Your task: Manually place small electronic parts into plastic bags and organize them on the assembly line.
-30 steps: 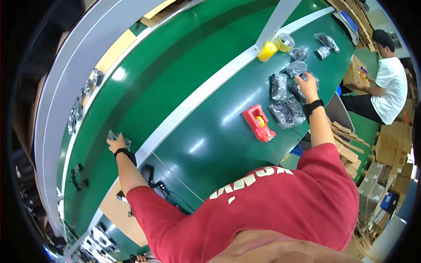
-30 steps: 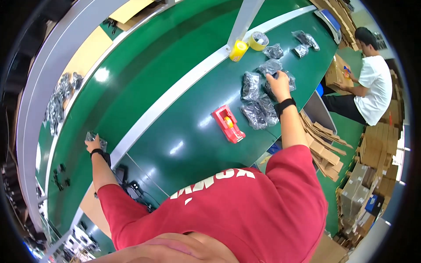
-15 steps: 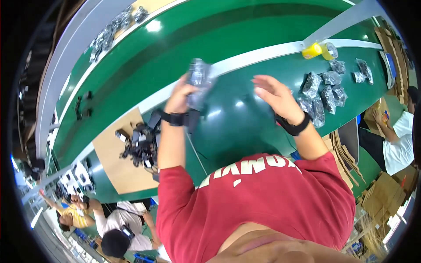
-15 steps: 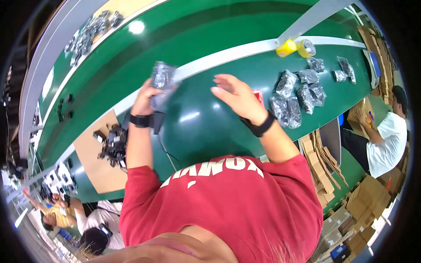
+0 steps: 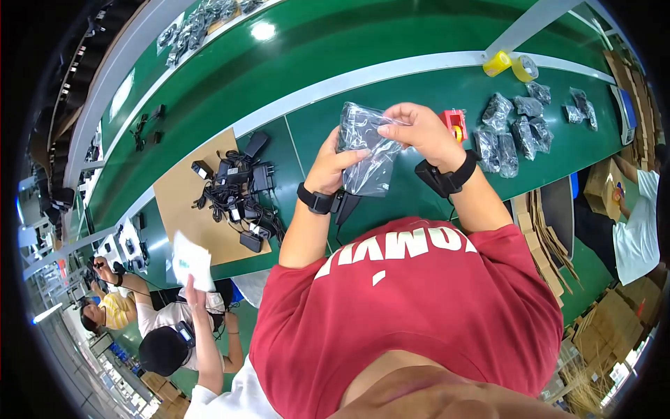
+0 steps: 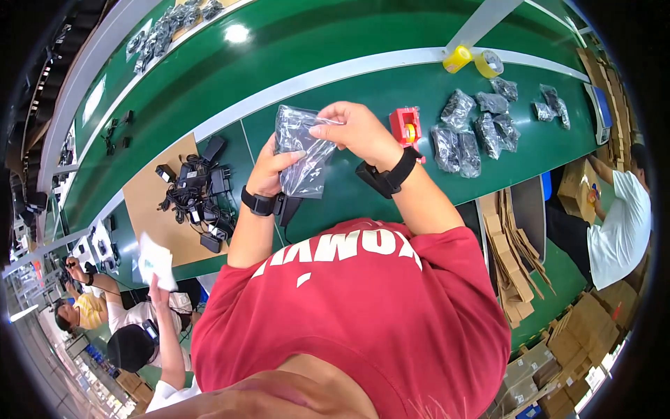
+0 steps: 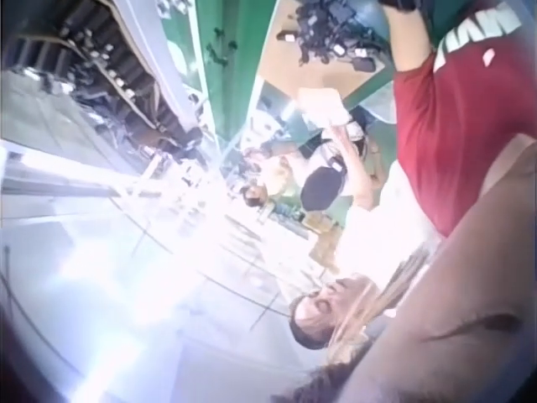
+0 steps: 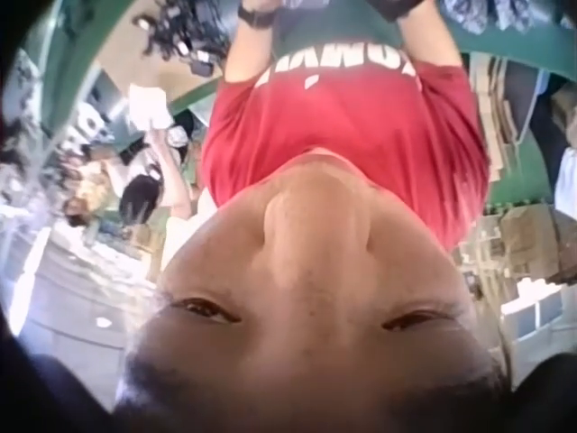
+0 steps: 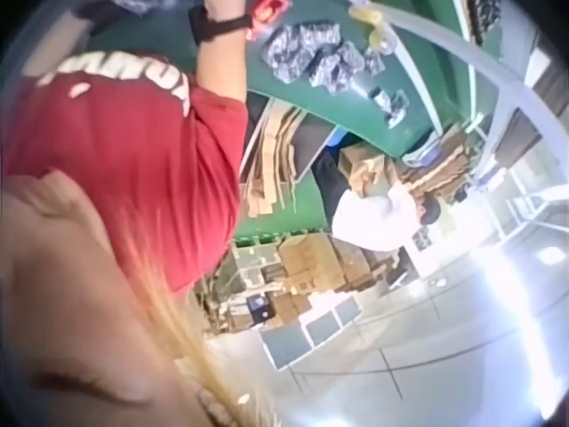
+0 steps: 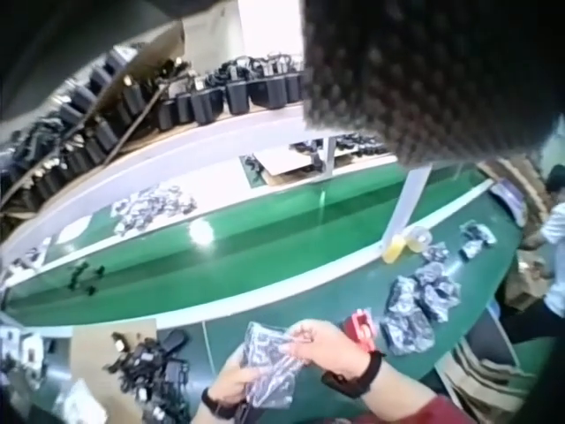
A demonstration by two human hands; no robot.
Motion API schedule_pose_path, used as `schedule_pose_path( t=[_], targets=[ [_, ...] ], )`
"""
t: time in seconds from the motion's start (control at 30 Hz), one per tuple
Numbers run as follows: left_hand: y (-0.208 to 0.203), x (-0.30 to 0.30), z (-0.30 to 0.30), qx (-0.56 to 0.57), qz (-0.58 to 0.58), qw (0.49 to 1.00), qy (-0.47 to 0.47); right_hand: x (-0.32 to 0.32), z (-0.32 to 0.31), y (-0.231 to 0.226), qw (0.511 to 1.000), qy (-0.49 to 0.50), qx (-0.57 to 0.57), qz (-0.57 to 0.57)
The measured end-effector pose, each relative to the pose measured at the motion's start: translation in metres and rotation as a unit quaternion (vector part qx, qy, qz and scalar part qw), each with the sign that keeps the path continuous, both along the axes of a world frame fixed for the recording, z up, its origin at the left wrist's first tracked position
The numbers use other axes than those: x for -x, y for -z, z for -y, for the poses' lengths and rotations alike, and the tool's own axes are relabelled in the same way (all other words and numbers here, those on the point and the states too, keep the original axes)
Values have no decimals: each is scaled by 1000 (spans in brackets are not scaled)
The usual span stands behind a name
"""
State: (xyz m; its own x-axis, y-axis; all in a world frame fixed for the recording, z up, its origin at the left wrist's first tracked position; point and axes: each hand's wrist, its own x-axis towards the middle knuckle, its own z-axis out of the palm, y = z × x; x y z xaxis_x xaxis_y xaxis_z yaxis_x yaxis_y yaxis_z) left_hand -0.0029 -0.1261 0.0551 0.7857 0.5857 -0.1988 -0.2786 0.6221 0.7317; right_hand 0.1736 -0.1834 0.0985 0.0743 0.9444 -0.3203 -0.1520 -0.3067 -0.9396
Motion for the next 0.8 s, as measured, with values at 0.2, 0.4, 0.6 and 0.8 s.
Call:
schedule_pose_path(
  t=[0.2,0.4,0.6,0.8],
  targets=[
    [-19,1,25,6,-4,1000,-9,-4,16,14,983,53,-159,73],
    [0,12,31,71,50,996,-8,5,30,0,995,42,-67,-53],
    [4,7,47,-426,-208,876,-93,18,45,15,986,128,-84,73],
    [3,-3,65,-472,-330,811,-101,28,58,16,981,106,-71,145]
  ],
)
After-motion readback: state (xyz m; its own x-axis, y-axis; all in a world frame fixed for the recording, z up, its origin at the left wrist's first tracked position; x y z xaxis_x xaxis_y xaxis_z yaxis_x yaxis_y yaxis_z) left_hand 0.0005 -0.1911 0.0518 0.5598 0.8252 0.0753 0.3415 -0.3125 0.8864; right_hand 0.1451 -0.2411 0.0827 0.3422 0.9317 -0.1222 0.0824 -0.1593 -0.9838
